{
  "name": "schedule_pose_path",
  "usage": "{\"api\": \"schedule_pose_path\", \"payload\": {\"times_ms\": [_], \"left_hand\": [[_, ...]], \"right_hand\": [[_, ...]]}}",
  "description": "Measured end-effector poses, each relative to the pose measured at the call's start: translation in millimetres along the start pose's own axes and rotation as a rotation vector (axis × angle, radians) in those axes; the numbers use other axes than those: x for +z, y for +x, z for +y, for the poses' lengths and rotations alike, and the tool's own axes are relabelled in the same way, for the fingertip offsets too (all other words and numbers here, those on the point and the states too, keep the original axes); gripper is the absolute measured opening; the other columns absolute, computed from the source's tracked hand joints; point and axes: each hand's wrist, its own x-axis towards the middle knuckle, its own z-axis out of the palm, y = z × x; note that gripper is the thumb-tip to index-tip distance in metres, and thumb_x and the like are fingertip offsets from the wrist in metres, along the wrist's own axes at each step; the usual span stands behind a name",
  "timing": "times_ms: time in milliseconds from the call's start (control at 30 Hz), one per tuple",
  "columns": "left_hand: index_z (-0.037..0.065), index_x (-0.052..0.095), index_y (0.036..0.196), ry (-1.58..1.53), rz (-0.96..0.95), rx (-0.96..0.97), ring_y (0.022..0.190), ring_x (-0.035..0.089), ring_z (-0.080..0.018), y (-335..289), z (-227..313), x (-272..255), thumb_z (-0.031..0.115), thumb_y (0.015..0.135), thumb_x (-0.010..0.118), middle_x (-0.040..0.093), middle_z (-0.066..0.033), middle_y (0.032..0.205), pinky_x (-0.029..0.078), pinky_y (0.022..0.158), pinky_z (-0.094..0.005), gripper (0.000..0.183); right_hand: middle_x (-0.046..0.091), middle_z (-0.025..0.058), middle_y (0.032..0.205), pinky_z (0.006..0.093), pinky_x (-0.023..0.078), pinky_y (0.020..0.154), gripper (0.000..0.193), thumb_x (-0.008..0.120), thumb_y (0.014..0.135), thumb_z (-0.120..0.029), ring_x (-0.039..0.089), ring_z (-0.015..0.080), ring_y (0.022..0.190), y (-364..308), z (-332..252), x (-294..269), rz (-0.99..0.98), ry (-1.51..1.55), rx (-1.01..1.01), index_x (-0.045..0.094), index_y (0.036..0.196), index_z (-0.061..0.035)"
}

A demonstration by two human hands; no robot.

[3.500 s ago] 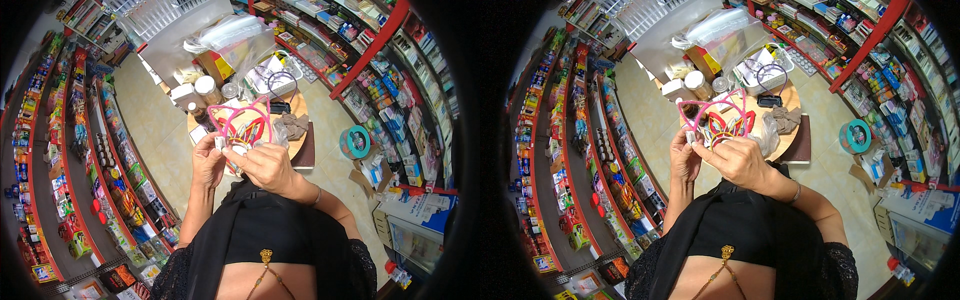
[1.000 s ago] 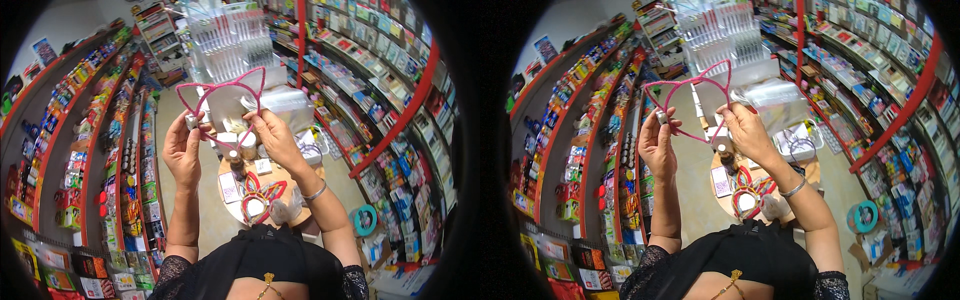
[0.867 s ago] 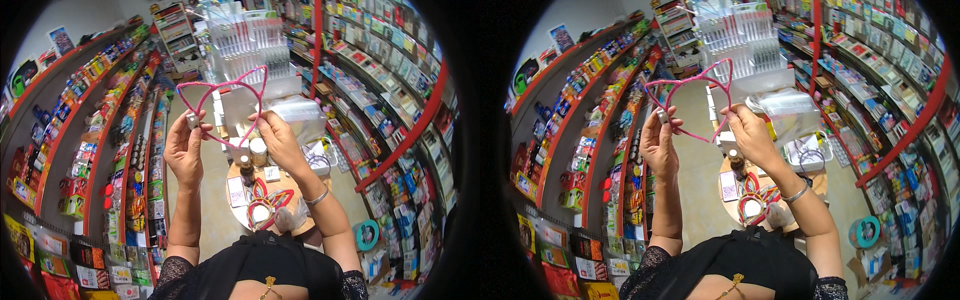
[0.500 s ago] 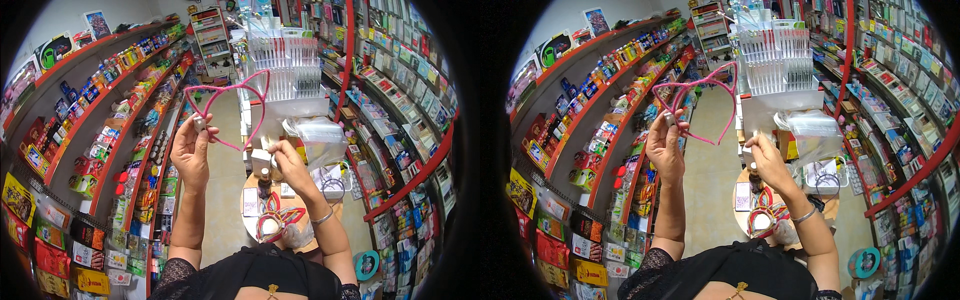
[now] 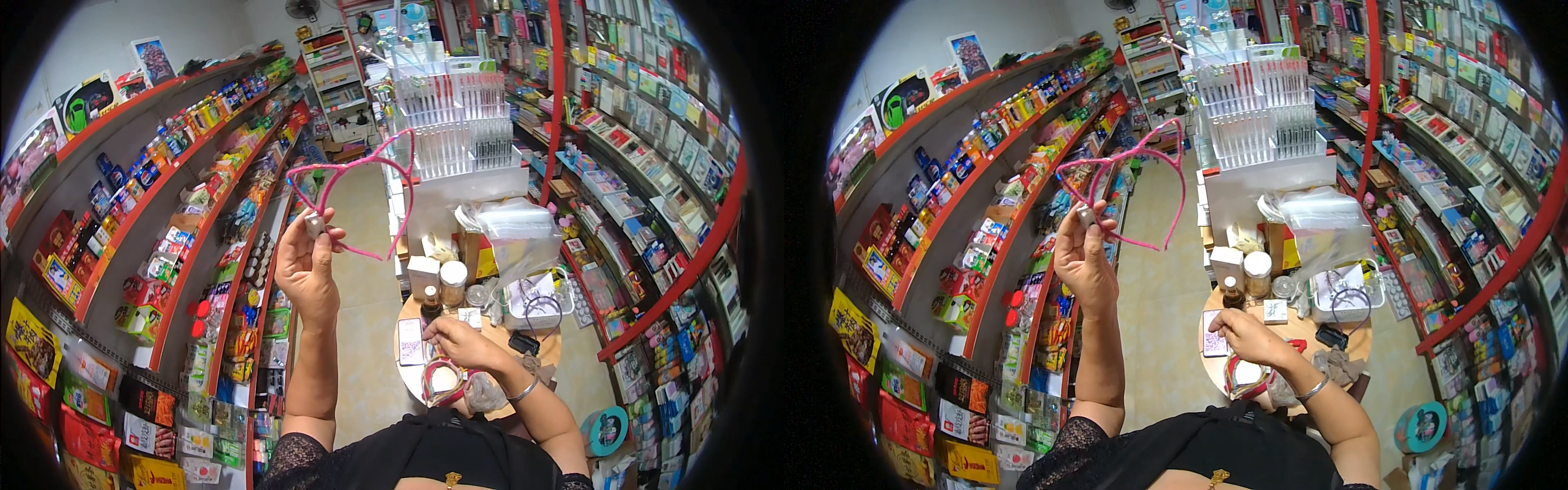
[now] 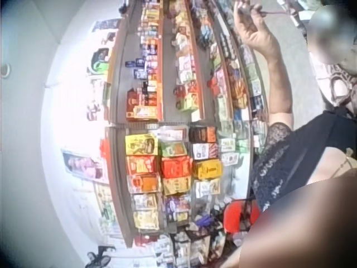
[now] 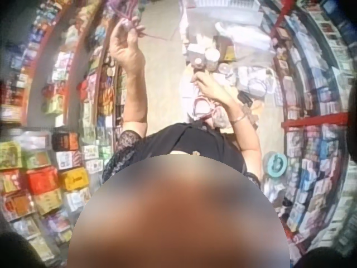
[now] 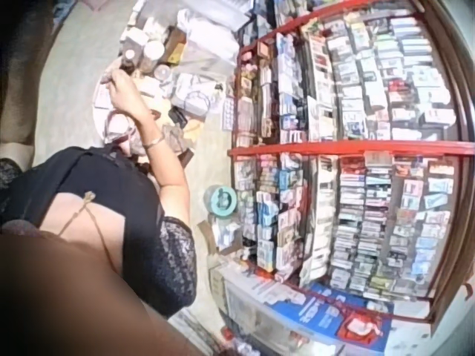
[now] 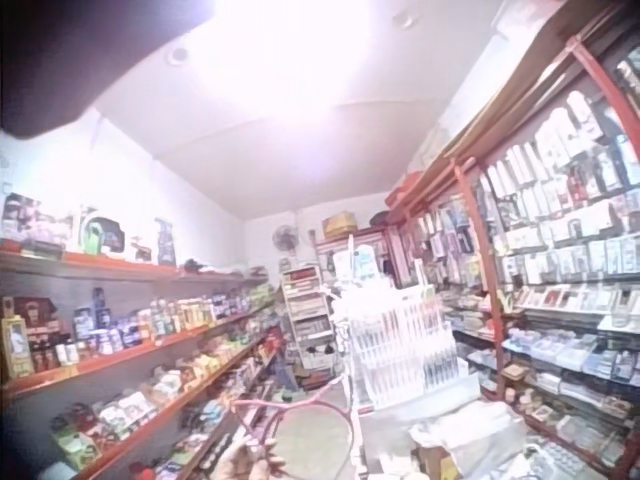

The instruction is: The person unpacks several colorful headbands from a plastic bag and attaches small white tags to each one. They handle purple, pink, yellow, and red headbands one at a time, affixing tags and placing the finished items on a round table in a convenience store.

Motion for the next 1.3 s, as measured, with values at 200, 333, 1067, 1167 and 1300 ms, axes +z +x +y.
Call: {"api": "schedule_pose_path", "payload": {"times_ms": [200,333,1067,1167,1300], "left_hand": [[-0.005,0.051,0.121,-0.036,-0.013,-0.005,0.083,0.064,-0.0154,-2,-4,3,0.002,0.089,0.056,0.064,-0.0178,0.109,0.052,0.067,-0.0241,0.032],[-0.005,0.051,0.121,-0.073,0.005,-0.045,0.082,0.064,-0.0155,-3,-7,8,0.0,0.088,0.056,0.063,-0.0182,0.109,0.051,0.067,-0.0243,0.033],[-0.006,0.05,0.121,-0.095,-0.084,-0.135,0.079,0.063,-0.0144,-13,-18,9,0.002,0.091,0.055,0.064,-0.0187,0.108,0.048,0.065,-0.0233,0.032],[-0.006,0.05,0.121,-0.127,-0.092,-0.146,0.08,0.063,-0.0144,-13,-19,9,0.001,0.09,0.055,0.064,-0.0185,0.108,0.048,0.065,-0.0231,0.032],[-0.005,0.051,0.121,-0.179,-0.09,-0.178,0.08,0.064,-0.0146,-14,-20,10,0.0,0.09,0.055,0.064,-0.0182,0.108,0.048,0.066,-0.0232,0.032]], "right_hand": [[0.063,0.0108,0.083,0.0269,0.051,0.063,0.014,0.048,0.092,-0.001,0.065,0.0129,0.069,-17,-14,-1,-0.054,0.225,0.178,0.055,0.101,0.0056],[0.064,0.0099,0.086,0.0254,0.053,0.065,0.013,0.05,0.093,-0.003,0.066,0.0134,0.073,-27,-11,0,-0.048,0.376,0.231,0.055,0.101,0.0054],[0.063,0.0069,0.086,0.0225,0.051,0.067,0.008,0.051,0.093,-0.002,0.061,0.009,0.073,-78,-13,13,0.073,0.591,0.265,0.056,0.095,0.0034],[0.063,0.0068,0.086,0.0225,0.051,0.067,0.008,0.051,0.093,-0.002,0.061,0.0091,0.073,-80,-13,15,0.082,0.599,0.271,0.056,0.095,0.0032],[0.062,0.0065,0.087,0.0223,0.051,0.067,0.008,0.051,0.093,-0.002,0.06,0.0093,0.074,-83,-17,15,0.093,0.571,0.263,0.056,0.096,0.003]]}}
